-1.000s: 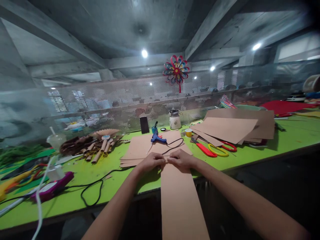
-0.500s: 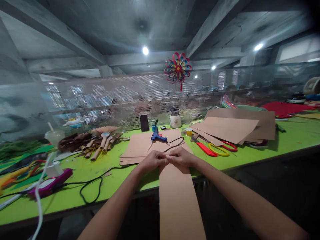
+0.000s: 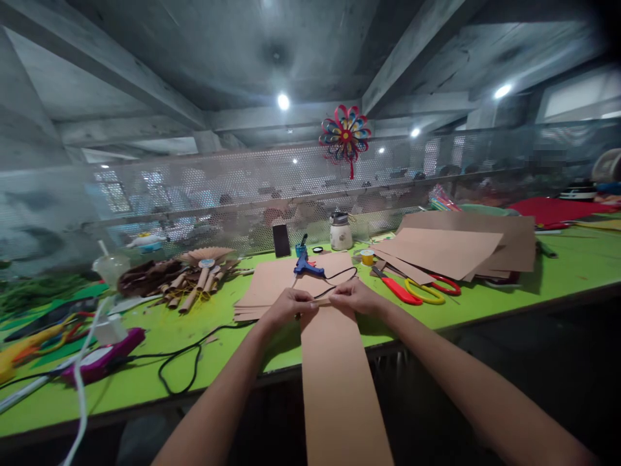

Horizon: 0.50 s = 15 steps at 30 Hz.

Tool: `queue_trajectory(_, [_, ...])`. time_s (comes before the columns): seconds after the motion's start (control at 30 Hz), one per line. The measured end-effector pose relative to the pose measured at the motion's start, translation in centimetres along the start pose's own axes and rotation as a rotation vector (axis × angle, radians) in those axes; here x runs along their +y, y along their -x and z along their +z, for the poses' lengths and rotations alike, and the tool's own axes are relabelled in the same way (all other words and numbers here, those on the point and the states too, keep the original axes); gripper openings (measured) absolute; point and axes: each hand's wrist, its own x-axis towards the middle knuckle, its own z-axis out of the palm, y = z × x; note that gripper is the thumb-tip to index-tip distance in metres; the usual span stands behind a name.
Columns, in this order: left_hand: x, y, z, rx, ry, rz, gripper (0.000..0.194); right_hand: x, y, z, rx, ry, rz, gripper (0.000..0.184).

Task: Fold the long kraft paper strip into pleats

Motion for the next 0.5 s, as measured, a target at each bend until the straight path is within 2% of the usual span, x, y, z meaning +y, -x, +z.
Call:
queue_trajectory(0.13, [-0.4,-0.3,0.4,-0.062,-0.217,0.069,0.026,0.6,-0.2,-0.1,0.062,-0.011,0.018,0.031])
queue_trajectory(0.27, [-0.3,-0.3,1.2,-0.048,-0.329,0.170,0.033,0.5,-0.2,0.3,0.056,0.000,-0.018,0.030])
queue_trajectory(0.4, [0.3,0.0,1.3,-0.031,-0.244,0.129,0.043,0.1,-0.2,0.4,0.076,-0.083,0.028,0.033])
queue_trajectory(0.5, [0.8,0.4,1.0,-0.077,-0.084,0.085,0.044,-0.5,0.1,-0.1,0.132,-0.294,0.048,0.036])
